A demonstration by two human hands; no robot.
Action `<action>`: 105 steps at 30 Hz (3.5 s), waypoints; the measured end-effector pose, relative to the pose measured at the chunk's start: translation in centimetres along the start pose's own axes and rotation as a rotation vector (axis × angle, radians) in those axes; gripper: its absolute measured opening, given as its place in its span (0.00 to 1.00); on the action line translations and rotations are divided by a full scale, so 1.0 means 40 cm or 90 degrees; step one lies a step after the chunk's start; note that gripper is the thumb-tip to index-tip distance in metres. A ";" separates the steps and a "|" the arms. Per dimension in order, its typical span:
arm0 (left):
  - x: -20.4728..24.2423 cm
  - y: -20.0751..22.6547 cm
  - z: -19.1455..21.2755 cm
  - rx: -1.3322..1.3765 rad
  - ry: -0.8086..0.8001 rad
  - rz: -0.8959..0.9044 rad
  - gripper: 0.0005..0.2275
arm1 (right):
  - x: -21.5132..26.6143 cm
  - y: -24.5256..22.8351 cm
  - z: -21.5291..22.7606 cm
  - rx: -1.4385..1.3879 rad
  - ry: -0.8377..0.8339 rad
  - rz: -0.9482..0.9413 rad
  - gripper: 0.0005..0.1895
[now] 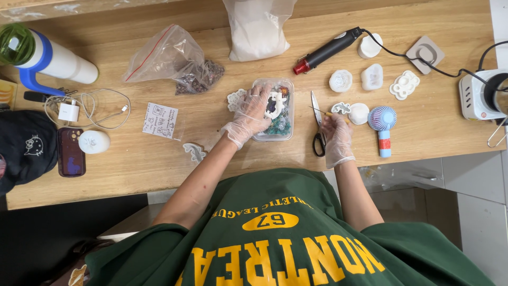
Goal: Smoothing a wax piece using a heat gun and then packaging it in a small bag.
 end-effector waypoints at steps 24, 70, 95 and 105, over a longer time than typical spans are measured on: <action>0.048 0.026 0.019 0.055 0.098 -0.050 0.41 | 0.366 -0.087 -0.601 1.250 -0.660 0.698 0.18; -0.010 -0.031 0.114 0.980 -0.019 0.515 0.27 | 0.381 -0.251 -0.506 0.672 -0.700 0.219 0.18; 0.067 0.202 0.322 1.559 0.033 0.486 0.24 | 0.797 -0.391 -0.421 0.509 -0.471 0.678 0.13; 0.086 0.201 0.317 1.560 0.035 0.491 0.23 | 0.810 -0.395 -0.436 0.553 -0.492 0.839 0.17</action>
Point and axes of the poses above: each hand's wrist, its own x-axis away from the middle knuckle, its own z-axis out of the back of the hand, y = z × x, the point moved 4 cm from there along -x, towards the middle knuckle, and after that the axes turned 15 degrees about y, right-handed, at the moved point
